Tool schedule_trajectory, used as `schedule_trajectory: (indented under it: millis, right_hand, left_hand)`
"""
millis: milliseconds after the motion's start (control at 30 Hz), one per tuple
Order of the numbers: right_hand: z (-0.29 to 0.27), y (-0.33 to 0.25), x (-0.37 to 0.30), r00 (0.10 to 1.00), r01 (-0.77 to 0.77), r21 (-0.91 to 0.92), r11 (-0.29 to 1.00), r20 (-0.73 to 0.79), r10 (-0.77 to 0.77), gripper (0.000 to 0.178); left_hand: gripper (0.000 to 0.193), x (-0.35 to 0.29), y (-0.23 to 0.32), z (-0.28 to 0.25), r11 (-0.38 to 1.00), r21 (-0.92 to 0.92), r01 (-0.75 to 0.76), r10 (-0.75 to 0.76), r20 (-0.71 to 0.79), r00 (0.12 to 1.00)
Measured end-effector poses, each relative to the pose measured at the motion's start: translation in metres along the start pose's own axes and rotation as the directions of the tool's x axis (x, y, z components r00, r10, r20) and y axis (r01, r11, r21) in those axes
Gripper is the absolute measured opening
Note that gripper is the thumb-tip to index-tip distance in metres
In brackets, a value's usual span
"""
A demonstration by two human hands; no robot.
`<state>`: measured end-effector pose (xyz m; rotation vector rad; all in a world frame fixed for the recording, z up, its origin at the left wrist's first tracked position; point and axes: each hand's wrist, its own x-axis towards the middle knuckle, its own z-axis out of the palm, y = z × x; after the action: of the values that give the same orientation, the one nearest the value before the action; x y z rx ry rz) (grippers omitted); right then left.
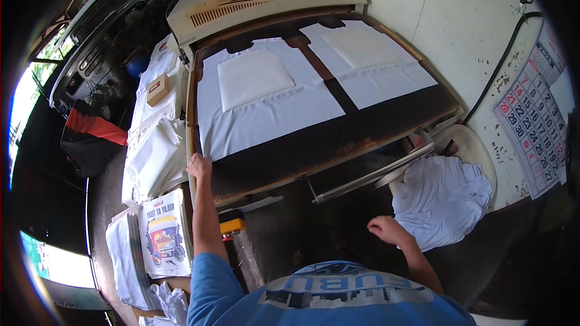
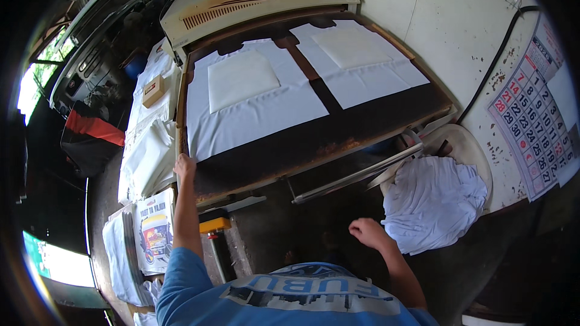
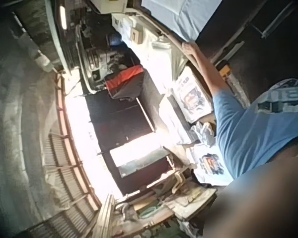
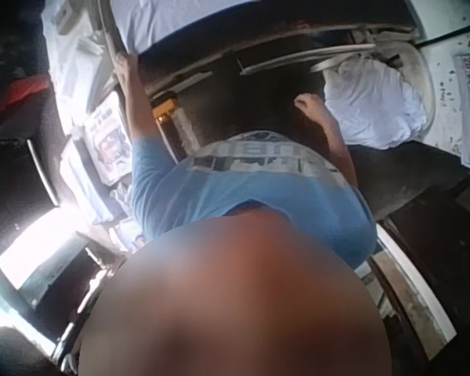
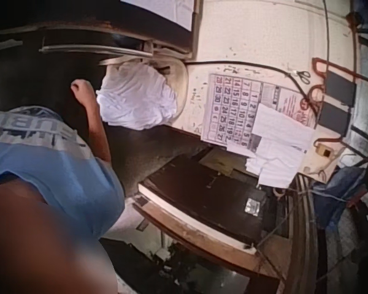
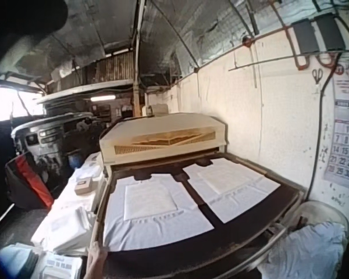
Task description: Placing and aligning white t-shirts and transfer papers on a heat press machine and then folding them.
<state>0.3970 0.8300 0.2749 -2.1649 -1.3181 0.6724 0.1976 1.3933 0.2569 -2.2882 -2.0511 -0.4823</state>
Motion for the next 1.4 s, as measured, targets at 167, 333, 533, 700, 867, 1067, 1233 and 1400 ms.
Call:
schedule_trajectory:
  millis: [167, 333, 533, 700, 867, 1067, 1233, 1400]
  right_hand:
    - [-0.087, 0.011, 0.093, 0.934, 0.158, 0.073, 0.985, -0.336, -0.125, 0.012]
    - [-0.148, 0.062, 0.211, 0.804, 0.134, -0.185, 0.974, -0.554, -0.216, 0.014]
    - [-0.154, 0.101, 0.300, 0.836, -0.067, -0.419, 0.905, -0.520, -0.178, 0.022]
    - [-0.149, 0.122, 0.324, 0.801, -0.110, -0.378, 0.919, -0.581, -0.144, 0.016]
    - [-0.154, 0.125, 0.326, 0.803, -0.058, -0.373, 0.926, -0.568, -0.178, 0.011]
    - [-0.133, 0.039, 0.256, 0.855, 0.042, -0.428, 0.903, -0.453, -0.254, 0.009]
    - [-0.067, -0.024, 0.164, 0.919, 0.109, -0.344, 0.933, -0.323, -0.226, 0.010]
    - [-0.012, -0.070, 0.083, 0.981, 0.093, -0.229, 0.969, -0.146, -0.129, 0.007]
  left_hand:
    - [0.020, -0.047, -0.004, -0.046, 0.979, -0.202, -0.037, 0.052, 0.068, 0.996]
    - [0.020, -0.128, -0.031, -0.110, 0.904, -0.425, -0.036, 0.098, 0.124, 0.987]
    - [0.022, -0.214, -0.128, -0.152, 0.887, -0.390, 0.248, -0.198, 0.164, 0.966]
    - [0.024, -0.263, -0.183, -0.156, 0.833, -0.386, 0.397, -0.379, 0.124, 0.917]
    - [0.026, -0.258, -0.172, -0.141, 0.785, -0.504, 0.360, -0.343, 0.130, 0.930]
    - [0.027, -0.194, -0.118, -0.105, 0.727, -0.647, 0.231, -0.135, 0.196, 0.971]
    - [0.030, -0.150, -0.086, -0.053, 0.566, -0.766, 0.304, -0.038, 0.345, 0.938]
    - [0.034, -0.132, -0.064, -0.044, 0.616, -0.725, 0.308, -0.030, 0.369, 0.929]
